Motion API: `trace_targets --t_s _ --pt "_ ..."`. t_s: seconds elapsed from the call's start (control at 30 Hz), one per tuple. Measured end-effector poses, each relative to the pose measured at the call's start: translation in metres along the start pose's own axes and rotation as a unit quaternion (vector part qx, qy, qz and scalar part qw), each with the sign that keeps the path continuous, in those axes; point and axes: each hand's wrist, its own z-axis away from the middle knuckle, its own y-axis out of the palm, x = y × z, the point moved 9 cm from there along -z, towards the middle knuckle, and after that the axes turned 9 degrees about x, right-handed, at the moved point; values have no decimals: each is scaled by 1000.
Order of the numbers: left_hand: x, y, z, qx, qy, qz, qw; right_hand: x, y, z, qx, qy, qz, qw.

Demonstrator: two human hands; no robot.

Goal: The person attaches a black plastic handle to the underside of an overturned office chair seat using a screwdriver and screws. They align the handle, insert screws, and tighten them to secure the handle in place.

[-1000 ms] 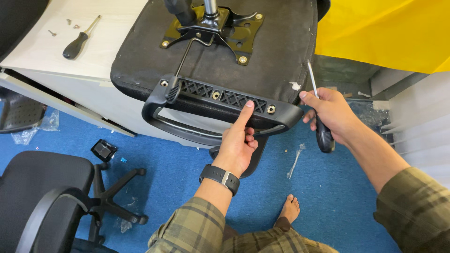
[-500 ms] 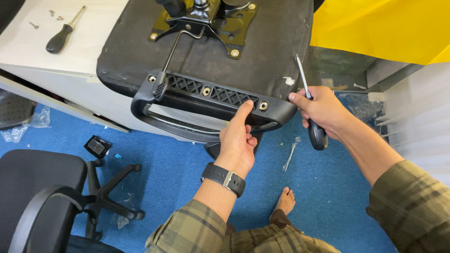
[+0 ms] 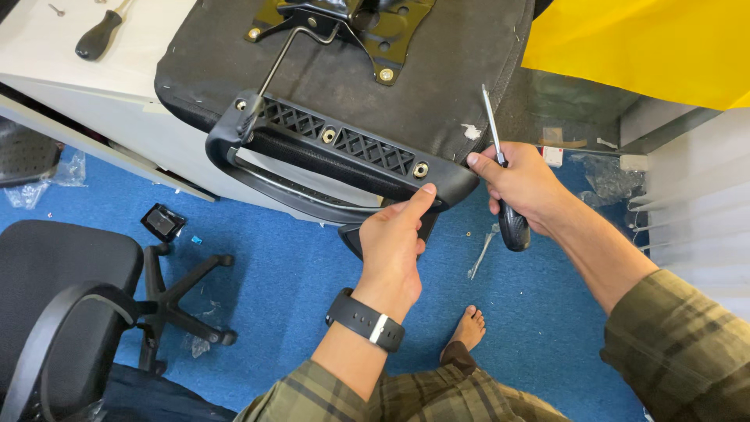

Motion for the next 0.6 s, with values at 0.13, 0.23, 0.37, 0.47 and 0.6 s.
trace_targets --t_s 0.13,0.23,0.37,0.47,0.6 --pt "-5 9 4 -10 59 -2 998 2 0 0 15 1 16 1000" --pt "-14 16 7 -2 126 -8 992 3 0 -2 25 -4 22 999" --pt "-9 17 10 -15 130 0 991 5 0 -7 45 -31 18 998" --pt "-8 19 12 -6 153 8 988 3 -2 -9 48 -29 30 998" --pt "-9 21 12 -4 173 3 985 5 -2 -11 56 -26 44 997"
